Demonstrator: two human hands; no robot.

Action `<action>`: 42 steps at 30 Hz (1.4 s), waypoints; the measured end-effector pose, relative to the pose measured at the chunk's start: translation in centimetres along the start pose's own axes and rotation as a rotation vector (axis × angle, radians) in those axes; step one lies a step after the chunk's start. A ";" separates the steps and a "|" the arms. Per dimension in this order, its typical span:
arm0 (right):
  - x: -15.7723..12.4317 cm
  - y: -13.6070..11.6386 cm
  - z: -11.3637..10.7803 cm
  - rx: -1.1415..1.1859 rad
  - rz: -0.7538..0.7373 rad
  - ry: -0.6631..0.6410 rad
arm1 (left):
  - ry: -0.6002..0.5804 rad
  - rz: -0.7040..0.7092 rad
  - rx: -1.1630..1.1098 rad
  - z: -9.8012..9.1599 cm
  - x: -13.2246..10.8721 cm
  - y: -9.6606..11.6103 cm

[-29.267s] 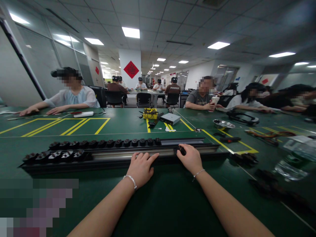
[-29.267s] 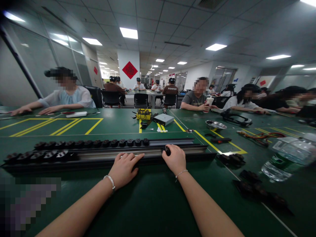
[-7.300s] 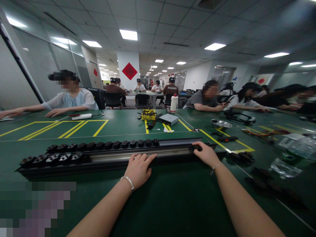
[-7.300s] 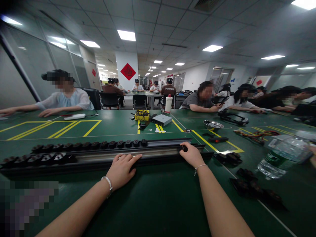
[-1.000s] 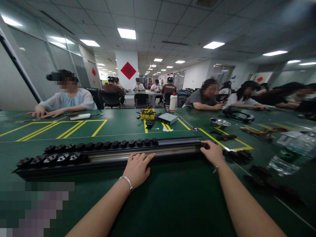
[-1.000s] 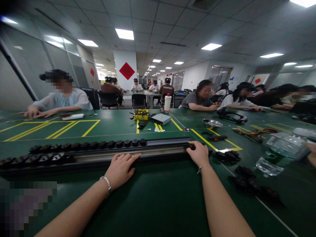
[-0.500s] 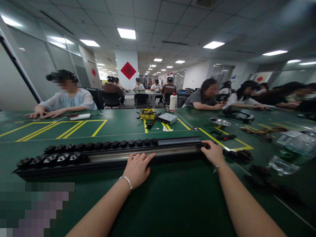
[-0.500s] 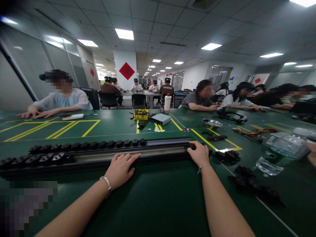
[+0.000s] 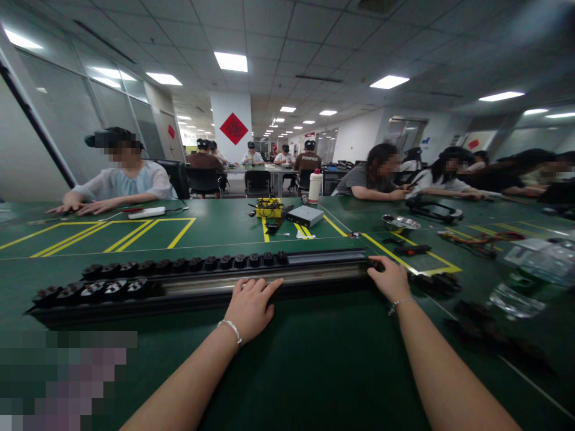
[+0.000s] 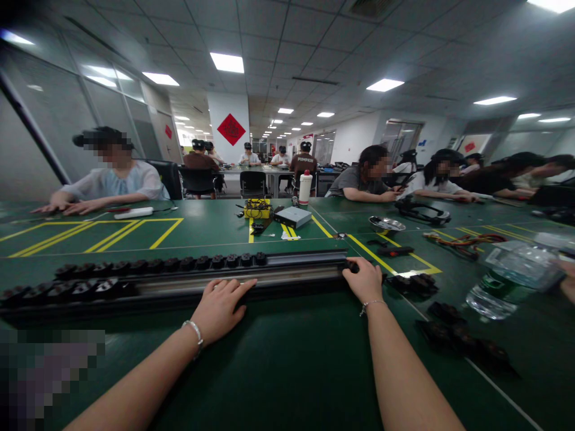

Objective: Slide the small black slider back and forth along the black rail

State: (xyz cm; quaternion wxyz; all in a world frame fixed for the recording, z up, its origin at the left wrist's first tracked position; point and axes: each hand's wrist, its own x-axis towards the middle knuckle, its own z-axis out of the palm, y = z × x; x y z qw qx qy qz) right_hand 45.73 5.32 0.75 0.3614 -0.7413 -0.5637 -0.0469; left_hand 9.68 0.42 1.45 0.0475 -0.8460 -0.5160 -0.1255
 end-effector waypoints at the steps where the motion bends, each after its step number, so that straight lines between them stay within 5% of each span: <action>1: 0.0 0.0 0.0 0.004 0.005 -0.004 | 0.005 0.002 -0.003 0.0 0.0 0.0; 42: 0.3 1.0 0.0 -0.003 0.017 0.058 | 0.049 0.022 -0.015 0.3 0.0 -0.2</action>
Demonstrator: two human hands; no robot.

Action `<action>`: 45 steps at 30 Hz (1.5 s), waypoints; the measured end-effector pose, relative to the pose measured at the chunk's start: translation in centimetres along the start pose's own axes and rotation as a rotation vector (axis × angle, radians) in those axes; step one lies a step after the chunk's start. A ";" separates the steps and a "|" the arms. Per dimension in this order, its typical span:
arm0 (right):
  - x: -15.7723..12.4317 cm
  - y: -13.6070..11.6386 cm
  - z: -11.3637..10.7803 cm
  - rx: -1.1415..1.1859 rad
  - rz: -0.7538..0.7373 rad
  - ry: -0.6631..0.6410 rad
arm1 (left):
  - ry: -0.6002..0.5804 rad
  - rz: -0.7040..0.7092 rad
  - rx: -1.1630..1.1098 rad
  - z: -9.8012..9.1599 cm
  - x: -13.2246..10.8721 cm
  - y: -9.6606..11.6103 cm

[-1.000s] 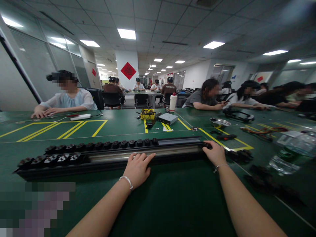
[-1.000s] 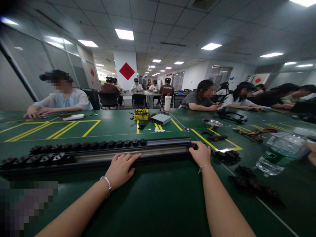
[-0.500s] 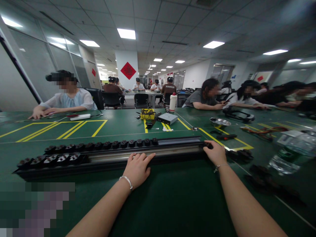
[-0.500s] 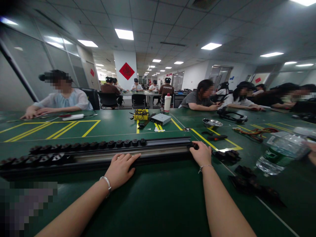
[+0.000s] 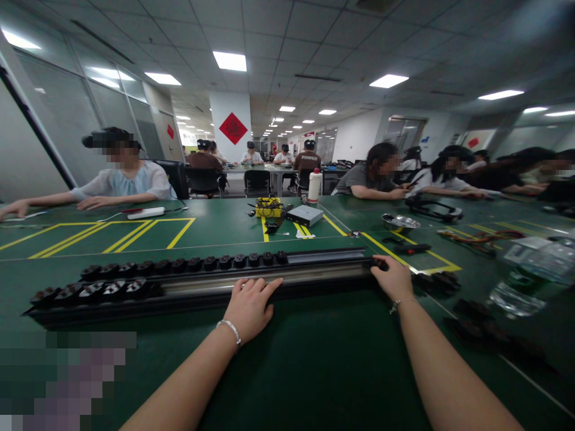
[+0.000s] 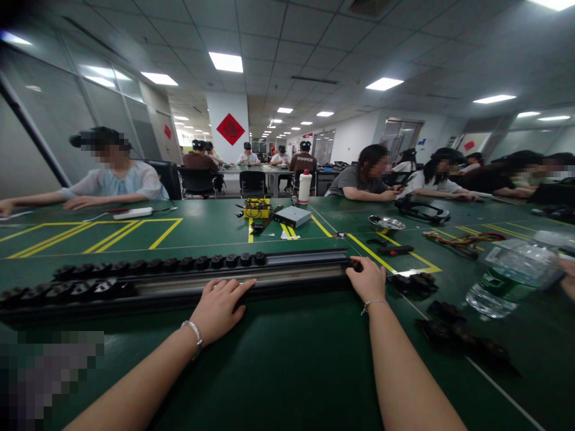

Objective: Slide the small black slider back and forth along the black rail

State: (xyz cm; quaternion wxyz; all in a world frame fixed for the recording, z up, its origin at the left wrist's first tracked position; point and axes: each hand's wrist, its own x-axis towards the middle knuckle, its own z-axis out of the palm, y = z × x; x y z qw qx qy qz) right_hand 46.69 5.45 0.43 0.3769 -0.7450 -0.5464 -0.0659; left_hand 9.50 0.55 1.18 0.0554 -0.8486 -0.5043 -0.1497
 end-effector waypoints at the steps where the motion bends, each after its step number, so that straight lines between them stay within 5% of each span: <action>1: 0.0 0.0 0.0 0.000 0.001 -0.001 | 0.002 0.000 0.000 0.0 0.0 0.0; 27: 0.0 -0.1 -0.2 0.005 0.042 -0.032 | -0.045 -0.021 0.016 -0.1 0.1 0.1; 45: 0.1 0.6 0.6 -0.087 0.015 0.021 | 0.063 0.007 -0.011 0.1 -0.4 -0.1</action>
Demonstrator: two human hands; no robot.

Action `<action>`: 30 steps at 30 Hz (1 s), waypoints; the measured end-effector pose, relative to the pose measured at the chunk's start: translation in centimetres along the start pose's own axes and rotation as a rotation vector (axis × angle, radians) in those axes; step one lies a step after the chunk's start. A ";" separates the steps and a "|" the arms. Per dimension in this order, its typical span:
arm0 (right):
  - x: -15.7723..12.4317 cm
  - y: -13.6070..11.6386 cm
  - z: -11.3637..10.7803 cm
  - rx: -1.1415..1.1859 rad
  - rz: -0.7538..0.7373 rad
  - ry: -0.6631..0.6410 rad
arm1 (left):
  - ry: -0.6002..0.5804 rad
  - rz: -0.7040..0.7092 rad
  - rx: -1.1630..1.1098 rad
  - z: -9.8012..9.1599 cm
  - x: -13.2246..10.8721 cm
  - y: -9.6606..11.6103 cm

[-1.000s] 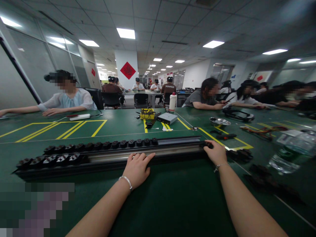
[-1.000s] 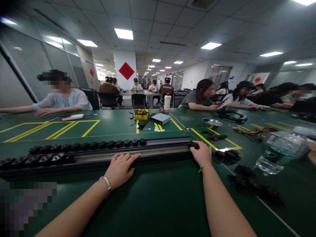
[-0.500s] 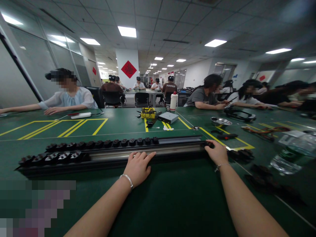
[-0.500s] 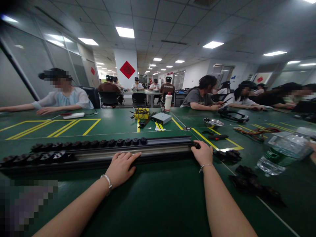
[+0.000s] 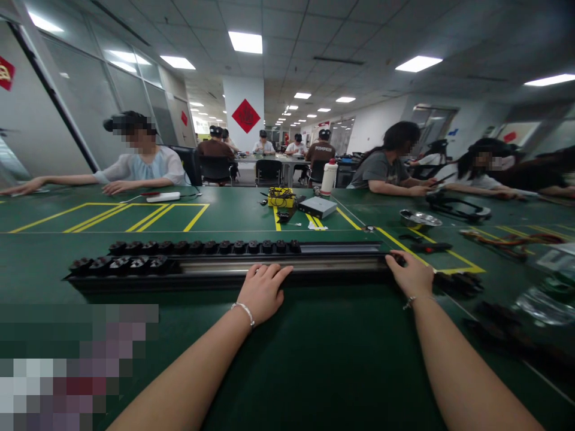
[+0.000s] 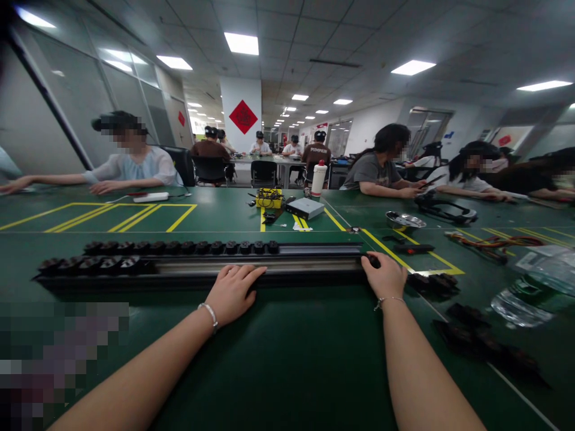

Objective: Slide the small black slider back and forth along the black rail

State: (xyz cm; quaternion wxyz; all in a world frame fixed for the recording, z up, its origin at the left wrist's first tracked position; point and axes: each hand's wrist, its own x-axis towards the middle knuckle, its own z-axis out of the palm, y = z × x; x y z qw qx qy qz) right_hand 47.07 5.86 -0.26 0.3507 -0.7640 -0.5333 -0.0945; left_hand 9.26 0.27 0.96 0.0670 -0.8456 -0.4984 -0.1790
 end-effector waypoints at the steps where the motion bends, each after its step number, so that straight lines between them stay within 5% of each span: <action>1: 0.0 0.0 0.0 -0.008 -0.007 0.004 | 0.008 -0.002 -0.004 0.1 0.0 0.0; 10: -0.1 -0.4 -0.2 -0.043 0.010 0.003 | 0.079 -0.019 -0.027 0.5 -0.1 -0.3; 30: -0.2 -0.8 -0.3 -0.058 0.049 0.005 | 0.037 -0.014 -0.058 0.2 0.0 -0.3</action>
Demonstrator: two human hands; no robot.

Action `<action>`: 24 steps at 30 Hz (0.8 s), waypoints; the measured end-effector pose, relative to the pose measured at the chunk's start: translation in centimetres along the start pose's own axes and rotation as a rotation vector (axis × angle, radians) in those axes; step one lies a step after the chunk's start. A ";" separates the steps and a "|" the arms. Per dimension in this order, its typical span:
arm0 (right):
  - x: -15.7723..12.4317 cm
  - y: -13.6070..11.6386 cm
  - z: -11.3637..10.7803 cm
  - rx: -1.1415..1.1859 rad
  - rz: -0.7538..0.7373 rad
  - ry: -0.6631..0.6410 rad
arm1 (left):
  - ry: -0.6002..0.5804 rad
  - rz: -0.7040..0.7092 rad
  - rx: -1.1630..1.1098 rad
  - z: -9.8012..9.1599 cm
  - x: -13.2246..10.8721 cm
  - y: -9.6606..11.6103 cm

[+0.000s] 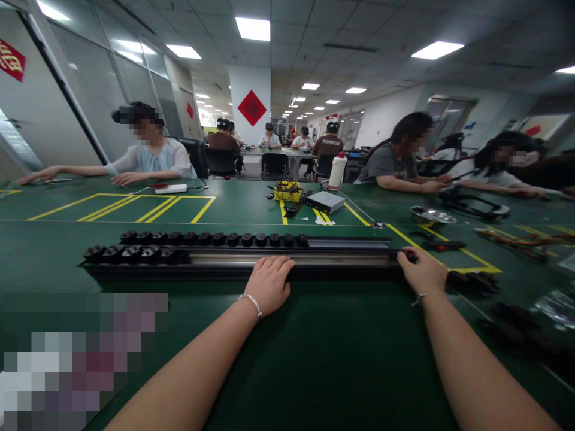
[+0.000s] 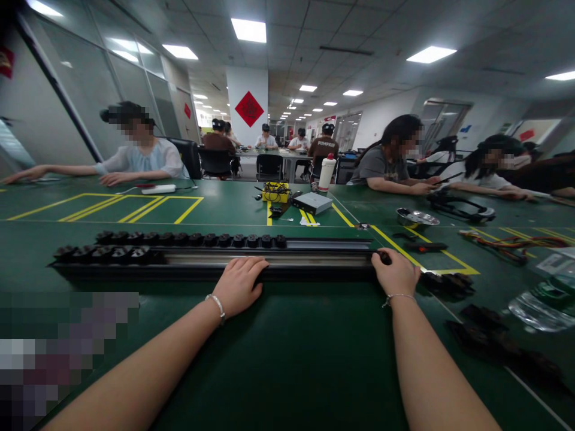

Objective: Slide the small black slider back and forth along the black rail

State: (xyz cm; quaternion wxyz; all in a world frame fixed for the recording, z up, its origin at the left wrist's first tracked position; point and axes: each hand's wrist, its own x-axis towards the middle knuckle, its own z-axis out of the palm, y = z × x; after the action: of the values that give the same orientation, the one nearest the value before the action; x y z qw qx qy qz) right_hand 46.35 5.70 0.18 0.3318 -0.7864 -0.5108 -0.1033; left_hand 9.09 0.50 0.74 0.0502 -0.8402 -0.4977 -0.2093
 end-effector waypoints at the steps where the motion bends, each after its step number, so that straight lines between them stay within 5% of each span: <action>1: 0.0 0.0 0.0 -0.003 0.004 -0.005 | -0.004 -0.004 0.003 0.0 0.0 0.0; 24: 0.0 -0.1 0.0 -0.027 0.077 -0.023 | -0.014 0.007 0.033 -0.1 0.1 0.0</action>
State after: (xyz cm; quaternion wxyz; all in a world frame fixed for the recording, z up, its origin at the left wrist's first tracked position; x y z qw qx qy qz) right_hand 46.26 5.72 0.20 0.3191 -0.8110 -0.4824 -0.0883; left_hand 9.07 0.52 0.89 0.0613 -0.8426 -0.4983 -0.1948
